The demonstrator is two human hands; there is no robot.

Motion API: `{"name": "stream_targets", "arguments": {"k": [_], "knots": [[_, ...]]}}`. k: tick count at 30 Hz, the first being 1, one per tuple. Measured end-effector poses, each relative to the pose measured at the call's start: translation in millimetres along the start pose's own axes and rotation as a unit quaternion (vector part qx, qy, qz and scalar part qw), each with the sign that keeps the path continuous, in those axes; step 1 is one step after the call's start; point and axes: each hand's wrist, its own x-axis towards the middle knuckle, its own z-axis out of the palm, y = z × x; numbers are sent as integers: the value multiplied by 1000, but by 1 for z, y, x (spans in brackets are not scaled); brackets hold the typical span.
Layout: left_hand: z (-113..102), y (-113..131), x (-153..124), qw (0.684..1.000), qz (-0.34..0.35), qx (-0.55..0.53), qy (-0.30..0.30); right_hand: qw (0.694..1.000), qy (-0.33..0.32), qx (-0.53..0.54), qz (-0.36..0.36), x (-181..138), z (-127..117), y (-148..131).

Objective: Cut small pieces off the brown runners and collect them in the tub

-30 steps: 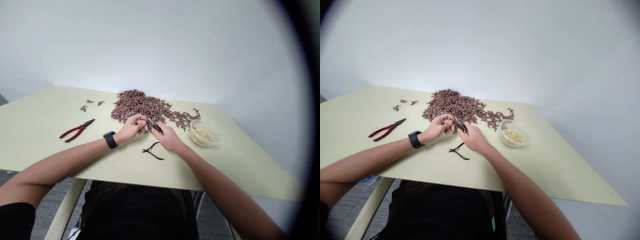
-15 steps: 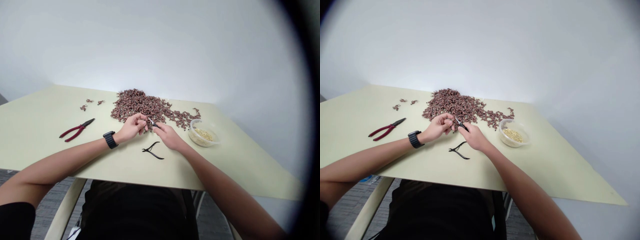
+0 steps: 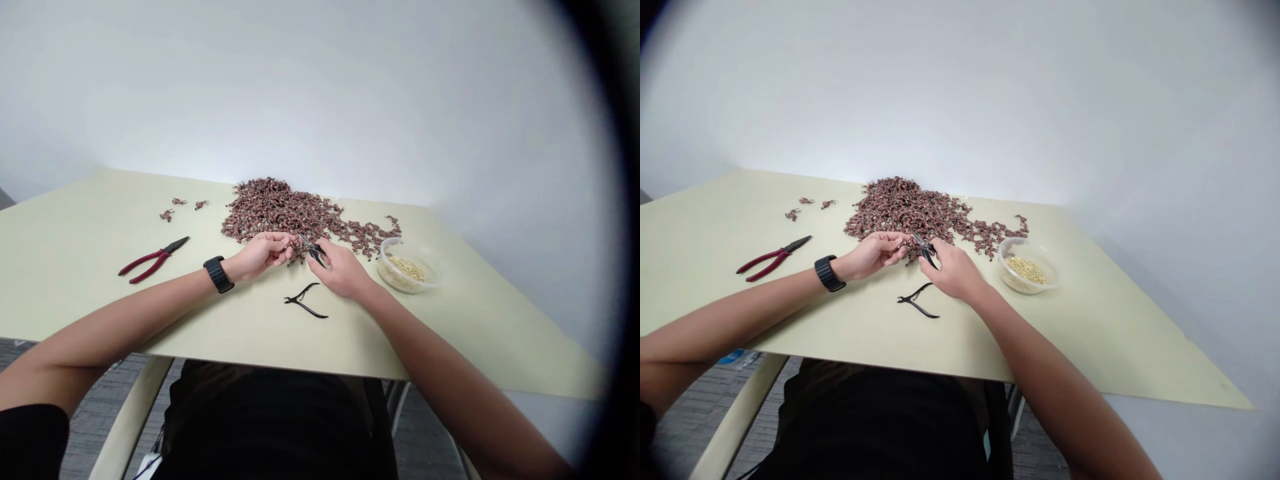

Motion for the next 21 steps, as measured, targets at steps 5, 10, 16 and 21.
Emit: {"name": "stream_targets", "arguments": {"k": [5,10,16,21], "knots": [[-9,7,4,998,-38,31,-27,999,-11,-32,-27,1,-7,3],[-15,14,5,993,-67,97,-15,998,-38,-43,-33,0,-11,2],[-22,23,4,984,-102,140,-51,995,-70,-46,-46,-3,-8,1],[-27,25,4,977,-137,155,-55,993,-93,-46,-57,-4,-3,-3]]}}
